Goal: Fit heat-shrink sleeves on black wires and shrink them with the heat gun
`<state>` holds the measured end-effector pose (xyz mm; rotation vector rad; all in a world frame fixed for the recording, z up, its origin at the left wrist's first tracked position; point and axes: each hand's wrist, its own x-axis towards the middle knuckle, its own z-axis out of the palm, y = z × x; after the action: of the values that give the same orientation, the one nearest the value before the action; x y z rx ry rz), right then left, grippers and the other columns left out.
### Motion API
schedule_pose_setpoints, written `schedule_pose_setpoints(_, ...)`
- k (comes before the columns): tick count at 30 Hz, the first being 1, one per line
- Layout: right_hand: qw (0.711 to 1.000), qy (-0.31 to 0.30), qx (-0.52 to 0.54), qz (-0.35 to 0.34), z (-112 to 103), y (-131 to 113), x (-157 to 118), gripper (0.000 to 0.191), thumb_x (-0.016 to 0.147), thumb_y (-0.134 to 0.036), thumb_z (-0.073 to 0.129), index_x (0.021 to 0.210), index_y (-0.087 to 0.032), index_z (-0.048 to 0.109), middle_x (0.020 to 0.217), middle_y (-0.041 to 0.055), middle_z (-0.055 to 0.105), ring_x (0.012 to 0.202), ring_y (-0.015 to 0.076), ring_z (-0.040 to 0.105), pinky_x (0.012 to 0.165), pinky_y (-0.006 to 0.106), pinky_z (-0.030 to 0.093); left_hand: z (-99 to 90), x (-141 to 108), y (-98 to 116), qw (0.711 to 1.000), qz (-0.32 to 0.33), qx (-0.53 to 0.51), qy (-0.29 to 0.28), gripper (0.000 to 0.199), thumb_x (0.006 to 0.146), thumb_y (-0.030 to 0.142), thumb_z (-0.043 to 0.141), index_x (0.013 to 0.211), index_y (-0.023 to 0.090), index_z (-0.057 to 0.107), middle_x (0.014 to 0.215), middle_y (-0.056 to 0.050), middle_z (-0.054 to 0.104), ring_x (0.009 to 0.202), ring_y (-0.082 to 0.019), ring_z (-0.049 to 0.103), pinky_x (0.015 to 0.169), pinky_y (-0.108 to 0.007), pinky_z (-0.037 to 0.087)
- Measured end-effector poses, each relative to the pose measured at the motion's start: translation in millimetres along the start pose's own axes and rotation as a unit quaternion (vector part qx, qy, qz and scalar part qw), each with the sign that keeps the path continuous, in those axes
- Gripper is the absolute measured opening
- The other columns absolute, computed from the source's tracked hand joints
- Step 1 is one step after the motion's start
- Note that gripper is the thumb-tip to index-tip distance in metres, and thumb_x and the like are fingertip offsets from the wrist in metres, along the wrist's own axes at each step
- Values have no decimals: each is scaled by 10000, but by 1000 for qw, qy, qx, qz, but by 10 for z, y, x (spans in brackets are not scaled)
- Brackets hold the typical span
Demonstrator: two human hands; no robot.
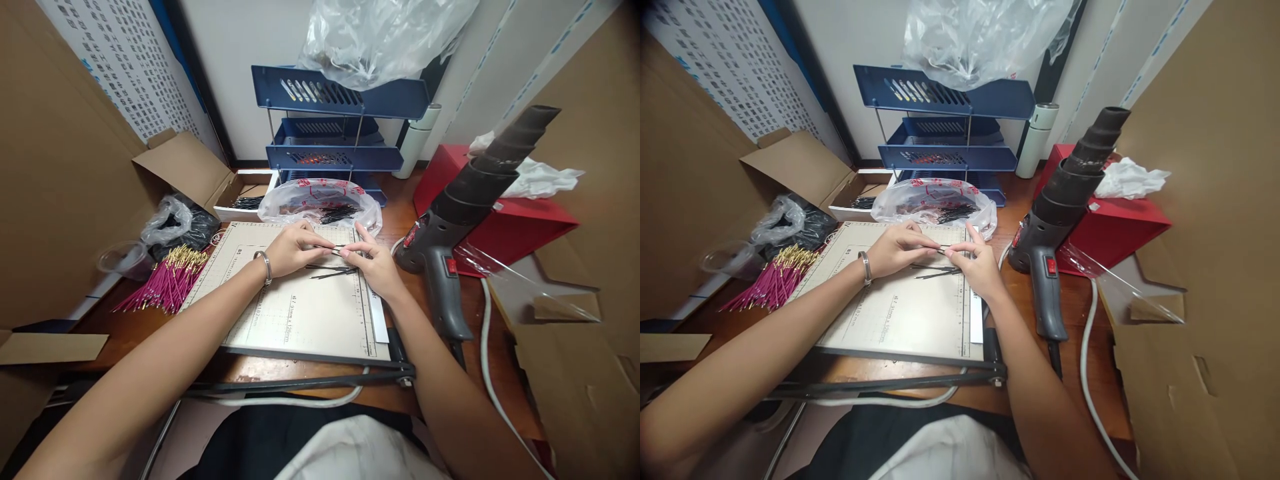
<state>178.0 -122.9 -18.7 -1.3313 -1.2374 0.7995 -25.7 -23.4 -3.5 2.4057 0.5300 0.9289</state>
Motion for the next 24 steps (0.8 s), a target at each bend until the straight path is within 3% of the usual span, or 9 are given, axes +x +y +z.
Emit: schedule_pose_setpoints(24,1000,-1,17,14,9,-25,18,279,660,-499,822,762,-239,828,1650,96,458,1573,350,365,1311,462,178,-24,-1,-14,1000,-9,19,-11,156,916,389,770,961,268,857,726,-45,723,809,-191,585,781,-337,508)
